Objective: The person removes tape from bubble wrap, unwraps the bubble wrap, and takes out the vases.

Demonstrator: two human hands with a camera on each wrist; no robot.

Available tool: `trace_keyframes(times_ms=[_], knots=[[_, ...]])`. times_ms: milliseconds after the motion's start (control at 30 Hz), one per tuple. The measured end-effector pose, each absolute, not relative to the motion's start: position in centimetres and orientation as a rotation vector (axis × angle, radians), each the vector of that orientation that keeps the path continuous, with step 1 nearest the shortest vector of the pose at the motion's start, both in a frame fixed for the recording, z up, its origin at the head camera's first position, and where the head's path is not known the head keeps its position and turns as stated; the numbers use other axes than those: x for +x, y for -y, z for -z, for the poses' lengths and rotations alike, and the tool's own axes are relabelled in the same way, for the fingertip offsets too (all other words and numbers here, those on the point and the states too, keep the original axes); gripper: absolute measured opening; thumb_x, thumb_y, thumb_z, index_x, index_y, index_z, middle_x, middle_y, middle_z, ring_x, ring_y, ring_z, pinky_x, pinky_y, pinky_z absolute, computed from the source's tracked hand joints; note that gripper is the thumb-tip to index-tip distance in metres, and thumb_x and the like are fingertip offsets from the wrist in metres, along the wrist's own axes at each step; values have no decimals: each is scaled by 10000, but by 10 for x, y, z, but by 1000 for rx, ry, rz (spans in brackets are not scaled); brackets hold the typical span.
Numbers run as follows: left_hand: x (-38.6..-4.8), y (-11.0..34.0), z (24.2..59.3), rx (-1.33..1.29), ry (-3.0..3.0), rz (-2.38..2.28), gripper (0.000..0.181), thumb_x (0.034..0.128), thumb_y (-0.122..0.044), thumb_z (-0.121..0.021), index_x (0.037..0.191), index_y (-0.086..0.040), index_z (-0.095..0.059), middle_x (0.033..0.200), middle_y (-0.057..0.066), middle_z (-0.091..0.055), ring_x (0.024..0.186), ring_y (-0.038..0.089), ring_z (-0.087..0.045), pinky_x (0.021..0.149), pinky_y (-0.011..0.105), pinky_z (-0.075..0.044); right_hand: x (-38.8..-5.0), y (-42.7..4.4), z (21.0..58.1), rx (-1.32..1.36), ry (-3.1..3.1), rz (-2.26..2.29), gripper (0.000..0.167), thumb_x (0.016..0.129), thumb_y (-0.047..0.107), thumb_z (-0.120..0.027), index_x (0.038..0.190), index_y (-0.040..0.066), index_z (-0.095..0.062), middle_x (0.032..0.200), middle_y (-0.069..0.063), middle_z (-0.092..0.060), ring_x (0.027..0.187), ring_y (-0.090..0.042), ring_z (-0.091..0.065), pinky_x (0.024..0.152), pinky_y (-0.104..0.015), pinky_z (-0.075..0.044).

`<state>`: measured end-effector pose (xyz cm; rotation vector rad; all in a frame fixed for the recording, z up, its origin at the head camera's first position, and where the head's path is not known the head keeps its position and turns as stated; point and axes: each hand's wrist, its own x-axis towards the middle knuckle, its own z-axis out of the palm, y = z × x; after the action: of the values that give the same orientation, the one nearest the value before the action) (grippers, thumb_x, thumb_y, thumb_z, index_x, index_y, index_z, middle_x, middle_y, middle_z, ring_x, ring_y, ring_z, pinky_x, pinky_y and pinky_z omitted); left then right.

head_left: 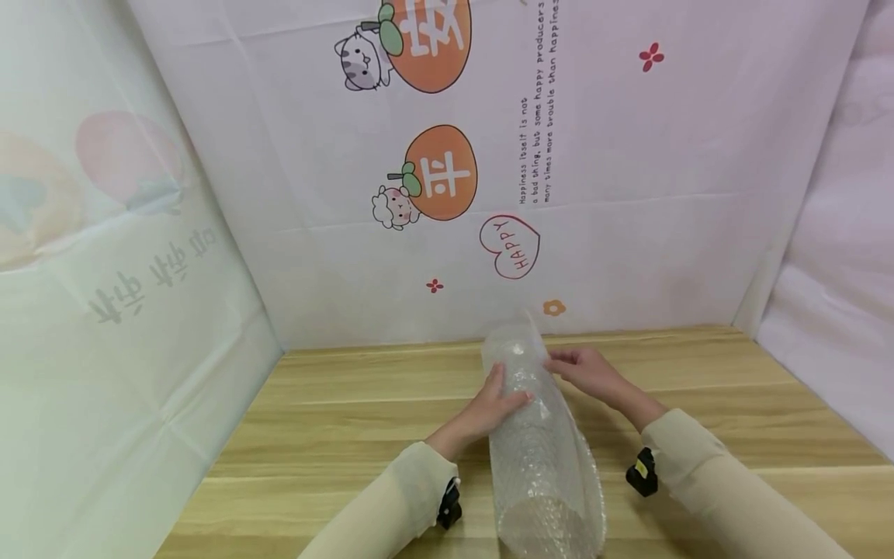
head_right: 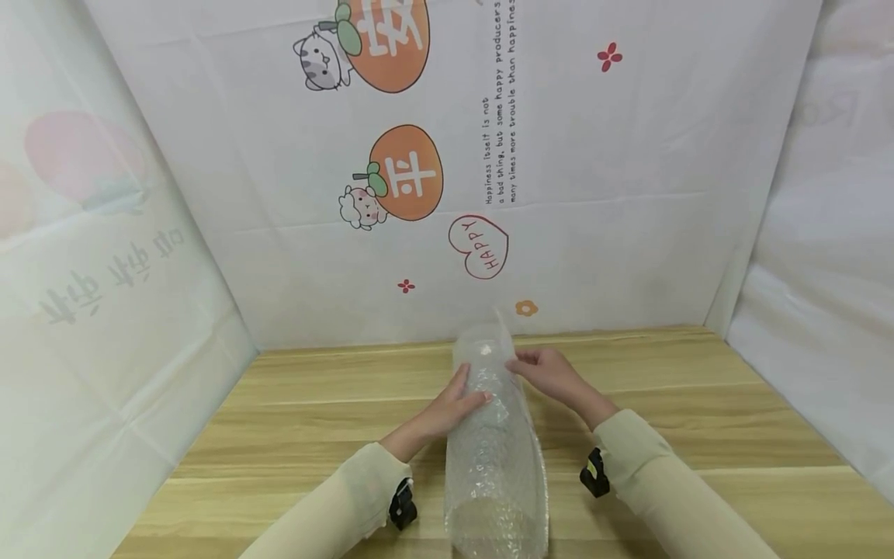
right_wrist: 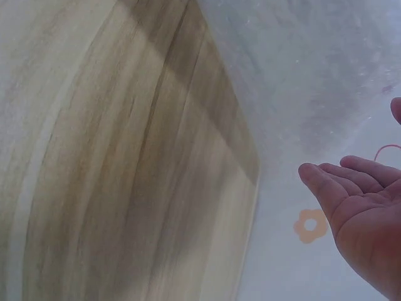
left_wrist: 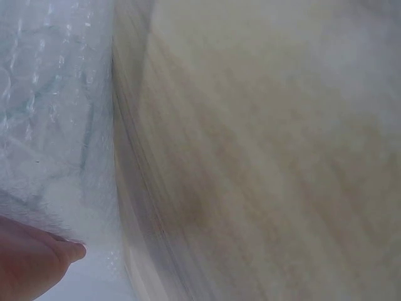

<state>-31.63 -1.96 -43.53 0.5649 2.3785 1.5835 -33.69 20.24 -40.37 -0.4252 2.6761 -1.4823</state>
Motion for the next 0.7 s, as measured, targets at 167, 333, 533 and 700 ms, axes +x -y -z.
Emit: trace_keyframes(times_ms=[167,333,533,700], knots=[[-316,20,436,568,-2376,-1580,947,930,-461,-548,1539,21,-6,1605,182,15,1460,287,-7,1159,459,-92,-341,-200,408,-431,-2677,1473,562,995,312,-553,1321,-142,-496,1330,-292,-520,1197,-410,-526,943,-488,-472],[-315,21,432,584,-2387,-1580,936,939,-450,-541,1533,37,-7,1600,198,13,1459,298,-11,1159,460,-95,-343,-197,408,-434,-2675,1450,606,976,350,-583,1342,-125,-487,1330,-280,-527,1232,-416,-496,980,-521,-432],[-314,22,432,584,-2375,-1583,938,940,-447,-543,1533,35,1,1600,199,21,1458,303,-4,1159,468,-91,-345,-198,410,-463,-2652,1468,598,948,325,-637,1337,-110,-506,1310,-263,-552,1228,-386,-513,983,-497,-436],[-314,21,433,582,-2376,-1575,941,940,-462,-538,1536,27,2,1602,193,22,1460,296,1,1160,464,-81,-347,-201,413,-456,-2647,1473,578,943,300,-649,1329,-109,-515,1299,-257,-563,1215,-374,-527,970,-481,-452]])
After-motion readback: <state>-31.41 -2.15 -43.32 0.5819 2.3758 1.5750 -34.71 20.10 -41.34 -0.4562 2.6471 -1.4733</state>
